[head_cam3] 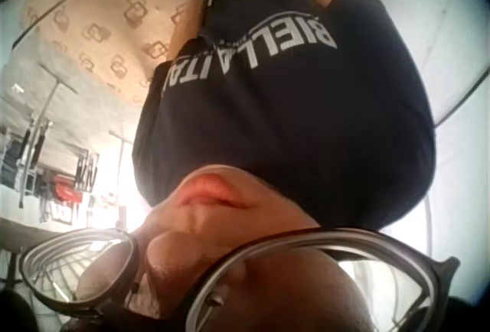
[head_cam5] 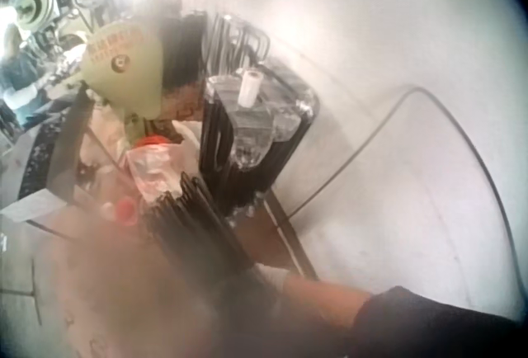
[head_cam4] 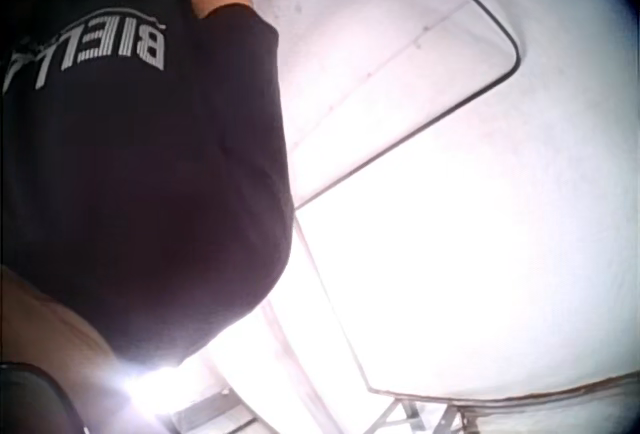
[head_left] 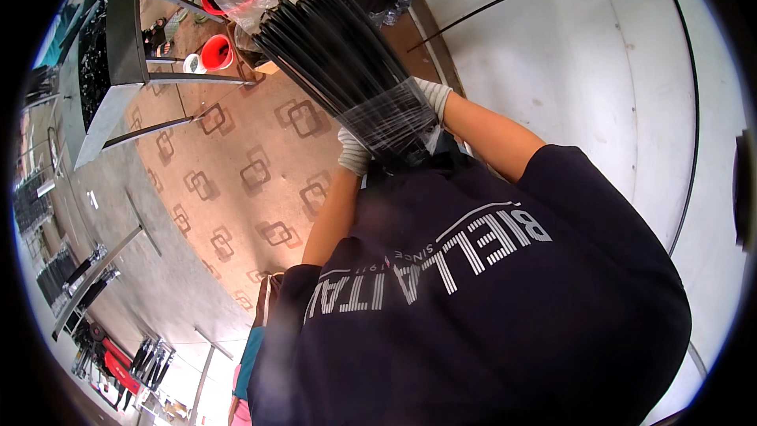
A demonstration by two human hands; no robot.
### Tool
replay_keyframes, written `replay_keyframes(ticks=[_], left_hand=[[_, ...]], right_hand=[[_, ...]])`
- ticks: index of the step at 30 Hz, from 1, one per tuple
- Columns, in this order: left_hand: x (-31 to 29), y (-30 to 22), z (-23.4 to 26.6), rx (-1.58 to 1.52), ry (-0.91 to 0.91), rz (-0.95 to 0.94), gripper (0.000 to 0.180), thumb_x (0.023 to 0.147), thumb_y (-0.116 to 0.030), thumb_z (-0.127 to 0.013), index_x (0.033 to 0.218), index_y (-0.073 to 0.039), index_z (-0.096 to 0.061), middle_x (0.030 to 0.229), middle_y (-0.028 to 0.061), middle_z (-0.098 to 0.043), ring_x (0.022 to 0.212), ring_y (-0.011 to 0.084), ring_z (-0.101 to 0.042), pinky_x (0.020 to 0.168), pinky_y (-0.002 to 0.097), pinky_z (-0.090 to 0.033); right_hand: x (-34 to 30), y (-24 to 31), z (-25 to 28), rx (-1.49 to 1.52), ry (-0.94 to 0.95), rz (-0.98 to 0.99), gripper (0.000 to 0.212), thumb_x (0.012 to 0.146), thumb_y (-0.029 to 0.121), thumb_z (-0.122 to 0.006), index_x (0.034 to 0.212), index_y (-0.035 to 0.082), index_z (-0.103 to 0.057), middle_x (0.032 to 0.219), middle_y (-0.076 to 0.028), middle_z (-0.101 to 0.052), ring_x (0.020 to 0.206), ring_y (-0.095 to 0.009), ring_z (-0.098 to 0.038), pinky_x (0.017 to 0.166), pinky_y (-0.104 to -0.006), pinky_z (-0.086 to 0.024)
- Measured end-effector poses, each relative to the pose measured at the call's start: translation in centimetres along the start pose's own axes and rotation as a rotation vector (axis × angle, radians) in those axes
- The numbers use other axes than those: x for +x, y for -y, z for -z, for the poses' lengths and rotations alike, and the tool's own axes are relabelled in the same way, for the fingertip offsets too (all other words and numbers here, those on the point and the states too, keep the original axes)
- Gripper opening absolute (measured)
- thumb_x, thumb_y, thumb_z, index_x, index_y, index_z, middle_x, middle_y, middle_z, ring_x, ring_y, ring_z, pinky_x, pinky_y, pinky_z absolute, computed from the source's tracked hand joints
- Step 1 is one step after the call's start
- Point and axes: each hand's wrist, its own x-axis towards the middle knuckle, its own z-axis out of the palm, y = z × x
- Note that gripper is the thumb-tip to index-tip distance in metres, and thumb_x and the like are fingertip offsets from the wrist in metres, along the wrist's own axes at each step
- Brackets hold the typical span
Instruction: The person wraps a bundle of black metal frames with plastic film by hand and then hangs the frames onto metal hooks on a wall.
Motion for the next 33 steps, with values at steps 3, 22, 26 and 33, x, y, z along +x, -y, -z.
replay_keyframes(ticks=[3,22,26,33], left_hand=[[0.0,-1.6,0.0,-0.479,0.099,0.128,0.036,0.092,-0.026,-0.046,0.121,-0.004,-0.048,0.120,0.0045,-0.050,0.108,0.0186,-0.046,0.093,0.0306,-0.037],[3.7,-1.1,7.0,-0.131,-0.103,-0.255,0.027,0.091,-0.019,-0.045,0.115,-0.008,-0.053,0.099,-0.0003,-0.059,0.088,0.0135,-0.055,0.075,0.0242,-0.048],[3.2,-4.2,8.9,-0.211,0.030,-0.046,0.031,0.090,-0.023,-0.048,0.115,-0.006,-0.052,0.101,0.0019,-0.060,0.092,0.0175,-0.055,0.083,0.0281,-0.046],[5.3,-18.7,22.1,0.021,-0.169,0.595,0.019,0.086,-0.015,-0.050,0.087,-0.004,-0.066,0.083,0.0105,-0.065,0.077,0.0175,-0.062,0.069,0.0281,-0.049]], right_hand=[[0.1,-0.2,-0.3,0.066,-0.032,0.066,0.027,0.091,0.025,-0.046,0.098,0.004,-0.061,0.083,-0.005,-0.063,0.067,-0.011,-0.056,0.063,-0.0269,-0.048],[0.5,-0.2,-0.8,0.055,0.004,0.050,0.036,0.081,0.036,-0.055,0.102,0.007,-0.059,0.094,-0.011,-0.062,0.082,-0.021,-0.056,0.074,-0.0301,-0.045],[4.2,-0.9,0.7,-0.247,-0.091,0.396,0.035,0.082,0.035,-0.055,0.103,0.007,-0.058,0.093,-0.010,-0.061,0.083,-0.021,-0.056,0.075,-0.0295,-0.044],[2.1,-0.8,0.3,-1.097,-0.440,0.802,0.034,0.082,0.033,-0.056,0.101,0.005,-0.055,0.090,-0.010,-0.061,0.085,-0.021,-0.056,0.079,-0.0335,-0.043]])
